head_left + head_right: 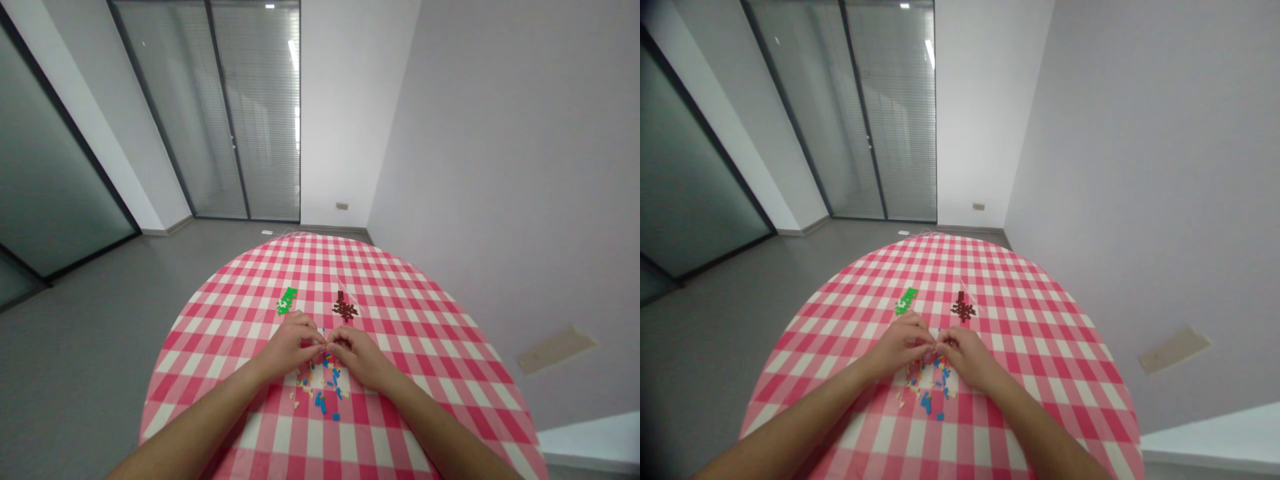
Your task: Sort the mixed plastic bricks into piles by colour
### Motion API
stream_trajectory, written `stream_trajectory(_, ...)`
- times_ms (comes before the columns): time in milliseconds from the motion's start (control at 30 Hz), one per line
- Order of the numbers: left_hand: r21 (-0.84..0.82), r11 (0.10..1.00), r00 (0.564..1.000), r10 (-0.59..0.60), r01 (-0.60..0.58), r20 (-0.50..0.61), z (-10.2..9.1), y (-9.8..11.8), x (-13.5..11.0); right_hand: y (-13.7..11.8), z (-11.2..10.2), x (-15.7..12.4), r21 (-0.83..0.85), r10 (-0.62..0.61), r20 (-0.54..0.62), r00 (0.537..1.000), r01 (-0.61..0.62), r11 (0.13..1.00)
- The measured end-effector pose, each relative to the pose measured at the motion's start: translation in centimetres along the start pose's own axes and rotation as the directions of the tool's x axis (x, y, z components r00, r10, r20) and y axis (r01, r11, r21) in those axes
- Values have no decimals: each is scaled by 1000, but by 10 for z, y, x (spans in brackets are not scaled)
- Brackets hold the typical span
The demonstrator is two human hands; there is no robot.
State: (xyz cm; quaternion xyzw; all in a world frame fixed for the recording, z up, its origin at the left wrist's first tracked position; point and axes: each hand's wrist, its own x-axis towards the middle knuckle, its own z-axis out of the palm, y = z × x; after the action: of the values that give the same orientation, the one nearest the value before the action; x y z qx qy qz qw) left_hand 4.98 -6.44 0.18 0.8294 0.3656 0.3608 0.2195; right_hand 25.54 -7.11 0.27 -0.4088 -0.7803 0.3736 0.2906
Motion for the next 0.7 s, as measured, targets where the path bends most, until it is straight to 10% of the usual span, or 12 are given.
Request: stream_trajectory(700,-59,997,998,-49,51,43,1,4,1,1,5,-1,-20,14,-62,998,-16,1000)
